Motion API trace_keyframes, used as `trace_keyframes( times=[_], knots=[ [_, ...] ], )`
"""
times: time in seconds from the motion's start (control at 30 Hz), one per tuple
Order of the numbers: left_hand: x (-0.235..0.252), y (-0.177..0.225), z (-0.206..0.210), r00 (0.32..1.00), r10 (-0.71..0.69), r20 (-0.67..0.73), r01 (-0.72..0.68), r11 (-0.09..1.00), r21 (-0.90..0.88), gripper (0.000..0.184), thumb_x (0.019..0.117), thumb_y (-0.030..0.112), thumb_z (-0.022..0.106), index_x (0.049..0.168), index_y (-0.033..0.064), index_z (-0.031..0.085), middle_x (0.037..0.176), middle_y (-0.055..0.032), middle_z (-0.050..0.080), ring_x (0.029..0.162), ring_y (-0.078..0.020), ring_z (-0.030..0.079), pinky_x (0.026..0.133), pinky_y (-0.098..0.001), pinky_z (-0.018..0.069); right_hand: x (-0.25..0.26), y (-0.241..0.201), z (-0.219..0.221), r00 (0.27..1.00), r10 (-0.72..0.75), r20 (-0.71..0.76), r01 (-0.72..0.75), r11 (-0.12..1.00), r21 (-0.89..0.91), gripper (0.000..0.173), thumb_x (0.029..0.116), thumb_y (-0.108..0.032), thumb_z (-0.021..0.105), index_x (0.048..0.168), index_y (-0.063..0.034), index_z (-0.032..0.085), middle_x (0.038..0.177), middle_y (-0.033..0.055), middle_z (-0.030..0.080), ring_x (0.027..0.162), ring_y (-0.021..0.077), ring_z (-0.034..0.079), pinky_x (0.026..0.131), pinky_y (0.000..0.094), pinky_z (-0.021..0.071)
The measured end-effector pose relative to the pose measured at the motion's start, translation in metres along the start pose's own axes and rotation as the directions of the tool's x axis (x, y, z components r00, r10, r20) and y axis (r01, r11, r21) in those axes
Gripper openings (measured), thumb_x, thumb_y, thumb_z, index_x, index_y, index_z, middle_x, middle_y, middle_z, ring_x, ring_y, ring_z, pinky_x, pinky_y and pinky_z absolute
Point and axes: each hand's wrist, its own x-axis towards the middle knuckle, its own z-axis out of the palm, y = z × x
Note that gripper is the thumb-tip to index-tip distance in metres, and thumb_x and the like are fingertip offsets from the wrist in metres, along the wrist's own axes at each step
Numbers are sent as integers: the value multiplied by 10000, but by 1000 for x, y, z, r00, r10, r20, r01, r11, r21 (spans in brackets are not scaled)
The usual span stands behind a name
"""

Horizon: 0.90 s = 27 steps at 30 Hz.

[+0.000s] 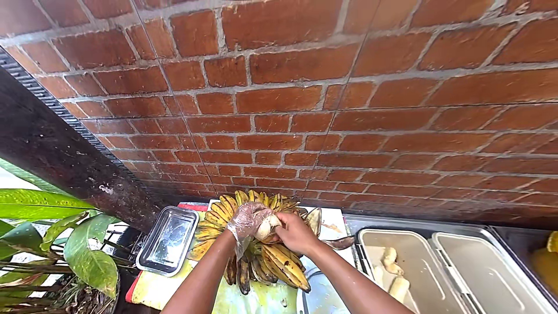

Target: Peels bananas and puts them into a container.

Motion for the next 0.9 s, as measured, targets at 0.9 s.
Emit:
trace_keyframes(
  times=[0.9],
  knots=[
    [-22, -13, 52, 832, -67, -550, 355, 826, 437, 627, 878, 530, 709, 1298, 66, 673, 1097, -173, 750, 1025, -357, 726, 921, -618, 557, -76, 55, -38, 995, -39, -93, 76, 894, 441, 372, 1034, -218, 590, 1387, -103, 580, 1305, 39, 686, 883, 170, 742, 764, 370, 647]
  ],
)
